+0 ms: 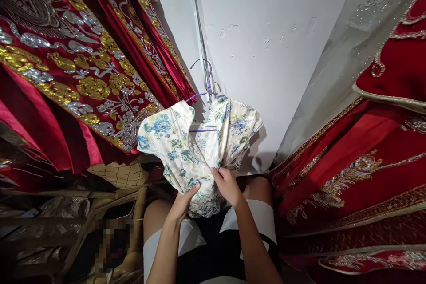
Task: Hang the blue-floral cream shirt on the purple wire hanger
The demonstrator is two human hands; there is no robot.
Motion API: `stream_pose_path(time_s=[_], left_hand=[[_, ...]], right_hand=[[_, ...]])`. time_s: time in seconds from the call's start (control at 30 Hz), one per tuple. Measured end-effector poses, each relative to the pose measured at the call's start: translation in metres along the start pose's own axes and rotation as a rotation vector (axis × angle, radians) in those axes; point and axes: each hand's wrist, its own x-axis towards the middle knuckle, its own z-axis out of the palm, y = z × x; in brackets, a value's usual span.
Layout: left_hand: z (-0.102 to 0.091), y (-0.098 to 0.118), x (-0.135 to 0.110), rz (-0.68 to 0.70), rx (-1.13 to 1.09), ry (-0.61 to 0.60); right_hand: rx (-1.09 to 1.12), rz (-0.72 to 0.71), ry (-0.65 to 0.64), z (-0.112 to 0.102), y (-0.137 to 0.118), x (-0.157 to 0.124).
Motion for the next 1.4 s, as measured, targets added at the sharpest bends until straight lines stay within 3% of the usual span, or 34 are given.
stream_pose_path(time_s=[0.13,0.27,0.4,0.47,0.57,0.63,0.7,0.87,1.0,1.17,1.27,1.33,1.4], left_hand=[[0.0,-0.001,0.0,0.044,0.015,0.065],[-0.001,-0.003,-0.001,0.012,0.012,0.016],[-0.003,-0.005,0.002,-0.013,0.022,0.01],[-0.002,-0.008,0.005,0.081,0.056,0.143],[0.005,-0.014,0.007,0.472,0.171,0.545],[0.014,-0.019,0.004,0.685,0.296,0.657],[0.024,-0.023,0.0,0.73,0.431,0.535],[0.046,-0.028,0.004,0.653,0.542,0.15],[0.048,-0.027,0.014,0.692,0.599,0.055],[0.045,-0.038,0.023,0.694,0.7,-0.057],[0.042,-0.041,0.029,0.654,0.78,-0.151],[0.041,-0.031,0.033,0.63,0.825,-0.211],[0.044,-0.005,0.038,0.66,0.817,-0.252]], right_hand=[[0.019,0.038,-0.162,-0.009,0.0,-0.002],[0.093,0.017,-0.133,-0.008,0.004,-0.004],[0.105,0.014,-0.185,-0.009,0.003,-0.004],[0.148,0.046,-0.167,-0.01,0.001,-0.005],[0.235,0.144,-0.172,-0.009,-0.002,-0.004],[0.265,0.2,-0.23,-0.008,-0.004,-0.003],[0.279,0.225,-0.282,-0.005,-0.006,-0.002],[0.283,0.216,-0.33,0.0,-0.009,-0.004],[0.298,0.157,-0.224,-0.015,-0.033,0.01],[0.421,0.019,0.029,-0.044,-0.105,0.076],[0.508,-0.083,0.103,-0.048,-0.142,0.106],[0.511,-0.147,0.11,-0.046,-0.154,0.109],[0.472,-0.188,0.078,-0.044,-0.155,0.101]])
